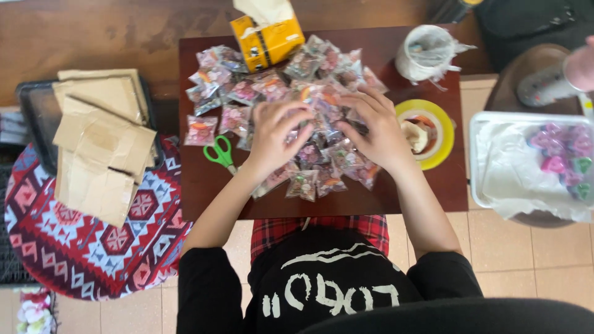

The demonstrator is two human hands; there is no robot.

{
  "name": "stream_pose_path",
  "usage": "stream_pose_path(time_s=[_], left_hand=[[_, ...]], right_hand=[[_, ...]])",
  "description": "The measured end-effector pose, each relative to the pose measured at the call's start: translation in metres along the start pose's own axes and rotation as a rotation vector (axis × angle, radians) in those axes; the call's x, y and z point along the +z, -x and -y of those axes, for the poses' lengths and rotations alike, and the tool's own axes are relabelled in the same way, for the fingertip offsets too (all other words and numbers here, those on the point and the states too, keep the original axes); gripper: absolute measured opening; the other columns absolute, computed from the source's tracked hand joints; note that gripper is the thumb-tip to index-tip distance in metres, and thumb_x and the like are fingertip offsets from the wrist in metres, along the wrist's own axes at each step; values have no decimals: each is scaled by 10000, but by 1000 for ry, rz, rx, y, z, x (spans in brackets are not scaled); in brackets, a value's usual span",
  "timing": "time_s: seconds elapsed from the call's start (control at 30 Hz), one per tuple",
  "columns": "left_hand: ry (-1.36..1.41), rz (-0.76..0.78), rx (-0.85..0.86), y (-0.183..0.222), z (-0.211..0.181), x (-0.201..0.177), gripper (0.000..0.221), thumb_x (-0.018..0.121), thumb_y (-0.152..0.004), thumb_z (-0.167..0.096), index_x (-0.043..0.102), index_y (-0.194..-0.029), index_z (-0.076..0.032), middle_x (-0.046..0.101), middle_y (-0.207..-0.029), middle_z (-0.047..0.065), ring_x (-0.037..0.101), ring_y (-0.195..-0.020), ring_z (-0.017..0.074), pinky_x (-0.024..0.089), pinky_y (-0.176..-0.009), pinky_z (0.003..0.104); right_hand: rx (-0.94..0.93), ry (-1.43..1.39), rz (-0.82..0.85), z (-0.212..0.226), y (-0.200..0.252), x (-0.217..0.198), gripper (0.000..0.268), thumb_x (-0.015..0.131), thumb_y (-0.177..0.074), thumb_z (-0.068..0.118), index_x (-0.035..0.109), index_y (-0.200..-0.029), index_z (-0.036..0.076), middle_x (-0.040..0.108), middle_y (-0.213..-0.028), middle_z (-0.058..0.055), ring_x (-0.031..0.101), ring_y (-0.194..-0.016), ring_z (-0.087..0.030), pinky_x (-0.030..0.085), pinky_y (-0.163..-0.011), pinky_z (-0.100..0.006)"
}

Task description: The person sits at a table covered with small clear plastic bags filled with trinkets and seals each bag by folding the top and pressing it against a large roll of yellow tape, setting finished bags back on the table. They occasionally reposition bags, handle a pair of scissors, and place a finished bag into a white tray at the end.

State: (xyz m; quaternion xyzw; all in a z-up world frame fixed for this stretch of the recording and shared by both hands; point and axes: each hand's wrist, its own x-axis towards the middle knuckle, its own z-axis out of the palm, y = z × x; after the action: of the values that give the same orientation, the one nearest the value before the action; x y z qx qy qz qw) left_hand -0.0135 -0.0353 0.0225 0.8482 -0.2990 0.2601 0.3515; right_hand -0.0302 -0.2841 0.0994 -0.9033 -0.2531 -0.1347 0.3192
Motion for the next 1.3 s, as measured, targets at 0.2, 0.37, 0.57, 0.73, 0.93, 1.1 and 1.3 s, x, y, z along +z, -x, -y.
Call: stream_pose_path(time_s=[0.2, 0.37, 0.57, 0.73, 0.93, 1.1, 1.3], left_hand=[[88, 255, 206, -28, -48, 32, 304, 746, -973, -377, 705, -1201, -180, 657, -1286, -3, 612, -1196, 185, 304, -1142, 545], [155, 386, 310, -61, -94, 77, 284, 737, -986, -355, 711, -1205, -176, 649, -1292, -3, 604, -1222, 192, 285, -1144, 537], [227, 496, 440, -78, -145, 163, 256, 723, -972, -322, 707, -1174, -165, 641, -1278, -2, 585, -1258, 204, 292, -1153, 542], [172, 667, 516, -92, -194, 229, 295, 728, -900, -296, 720, -1129, -111, 656, -1203, 69, 595, -1184, 263, 302, -1090, 575], [-38, 1066, 530, -112, -242, 310, 221, 681, -916, -203, 710, -1087, -66, 671, -1078, 128, 633, -1074, 297, 369, -1047, 555], [-94, 930, 418, -119, -268, 400, 273, 701, -829, -117, 673, -1096, -69, 639, -1101, 116, 652, -997, 289, 490, -840, 461], [-66, 604, 268, -126, -282, 498, 428, 736, -782, -95, 603, -1189, -75, 621, -1178, 121, 684, -957, 283, 565, -735, 415]], right_hand=[[169, -20, -55, -32, 70, -46, 416, 783, -905, 136, 667, -1297, 63, 688, -1355, -105, 501, -1439, -394, 384, -1178, -513], [317, -2, -159, -54, 130, -65, 405, 784, -903, 82, 669, -1290, 64, 696, -1344, -101, 516, -1442, -381, 423, -1192, -503], [441, -6, -275, -61, 181, -89, 399, 775, -892, 36, 678, -1279, 55, 694, -1339, -126, 520, -1438, -379, 443, -1179, -475], [577, 14, -412, -98, 238, -114, 369, 746, -931, 19, 667, -1291, 43, 690, -1352, -139, 557, -1419, -353, 465, -1166, -460], [812, 222, -572, -165, 307, -140, 314, 769, -986, 55, 679, -1284, 16, 706, -1291, -161, 655, -1232, -332, 517, -1036, -471], [979, 380, -667, -220, 330, -161, 438, 788, -966, 85, 604, -1362, 46, 635, -1350, -178, 582, -1265, -354, 490, -1061, -492], [768, 783, -486, -290, 334, -177, 669, 878, -875, 136, 542, -1444, 33, 616, -1358, -224, 504, -1279, -485, 377, -1012, -597]])
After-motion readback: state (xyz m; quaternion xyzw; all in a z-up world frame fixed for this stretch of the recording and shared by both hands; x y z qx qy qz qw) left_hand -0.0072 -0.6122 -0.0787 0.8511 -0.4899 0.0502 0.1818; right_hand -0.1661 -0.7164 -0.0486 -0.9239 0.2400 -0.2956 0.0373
